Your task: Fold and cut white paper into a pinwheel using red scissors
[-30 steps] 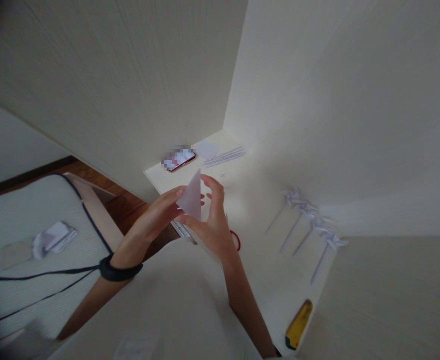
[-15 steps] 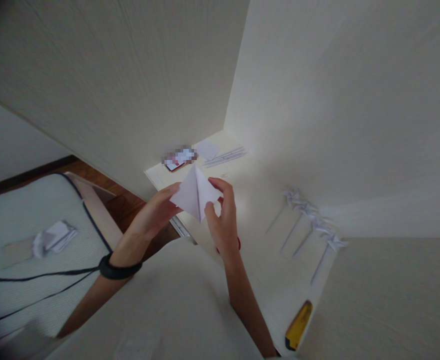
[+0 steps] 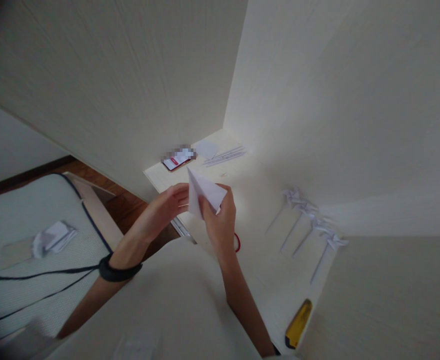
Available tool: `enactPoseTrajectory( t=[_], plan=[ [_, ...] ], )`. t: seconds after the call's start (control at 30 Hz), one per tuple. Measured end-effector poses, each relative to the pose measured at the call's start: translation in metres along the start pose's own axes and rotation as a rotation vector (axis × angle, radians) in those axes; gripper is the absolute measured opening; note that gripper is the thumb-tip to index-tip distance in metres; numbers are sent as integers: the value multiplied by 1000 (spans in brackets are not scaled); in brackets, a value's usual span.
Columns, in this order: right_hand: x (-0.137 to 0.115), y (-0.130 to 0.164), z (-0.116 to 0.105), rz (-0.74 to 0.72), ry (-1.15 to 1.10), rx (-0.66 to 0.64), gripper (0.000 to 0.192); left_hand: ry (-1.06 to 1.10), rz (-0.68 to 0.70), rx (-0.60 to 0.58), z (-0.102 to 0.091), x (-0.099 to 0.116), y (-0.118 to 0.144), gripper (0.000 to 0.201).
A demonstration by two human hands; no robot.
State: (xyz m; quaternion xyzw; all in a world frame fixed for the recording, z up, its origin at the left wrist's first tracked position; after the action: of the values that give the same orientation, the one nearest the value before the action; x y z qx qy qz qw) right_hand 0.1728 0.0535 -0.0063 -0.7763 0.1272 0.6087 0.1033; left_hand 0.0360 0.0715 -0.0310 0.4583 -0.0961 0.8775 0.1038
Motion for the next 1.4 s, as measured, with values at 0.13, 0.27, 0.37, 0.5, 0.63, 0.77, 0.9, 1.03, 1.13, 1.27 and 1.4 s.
enactPoseTrajectory(
  t=[0.13, 0.27, 0.37, 0.5, 0.63, 0.77, 0.9, 1.03, 1.13, 1.27, 1.4],
  plan=[
    [-11, 4, -2, -94, 60, 48, 24, -45, 18, -54, 8, 2, 6, 49],
    [-24, 9, -4, -205, 106, 97, 22, -64, -21, -105, 19, 6, 12, 59],
    [-31, 13, -5, -269, 130, 131, 23, -67, -36, -114, 23, 7, 14, 65],
    [-36, 15, -4, -312, 144, 141, 23, -90, -36, -80, 23, 7, 13, 69],
    [-37, 15, -4, -307, 123, 106, 12, -126, -30, -6, 13, 2, 10, 67],
    [-30, 12, -7, -239, 54, 71, 6, -156, -14, 97, -3, -3, 12, 53],
    [-15, 5, -8, -125, -37, 45, 7, -168, 3, 156, -11, -5, 12, 50],
    [-2, 0, -7, -8, -134, 8, 12, -172, 14, 187, -13, -4, 10, 38],
    [5, -1, -6, 67, -206, -27, 15, -180, 6, 203, -14, -4, 10, 29],
    [9, -3, -5, 121, -288, -90, 18, -193, 1, 214, -15, -3, 10, 28],
    [8, -4, -4, 129, -310, -140, 18, -205, -20, 217, -15, -4, 10, 28]
  ],
)
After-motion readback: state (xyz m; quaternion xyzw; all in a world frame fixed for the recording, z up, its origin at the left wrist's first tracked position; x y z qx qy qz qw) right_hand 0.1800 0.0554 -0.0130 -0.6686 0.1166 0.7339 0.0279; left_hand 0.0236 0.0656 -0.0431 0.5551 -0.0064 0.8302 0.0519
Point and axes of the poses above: each hand's wrist, its own y-axis away from the middle knuckle, its own z-axis out of the palm, x = y × z, the point moved 8 cm from there along -y, towards the middle knuckle, and after that the axes turned 12 degrees about z, right-handed, at the moved point
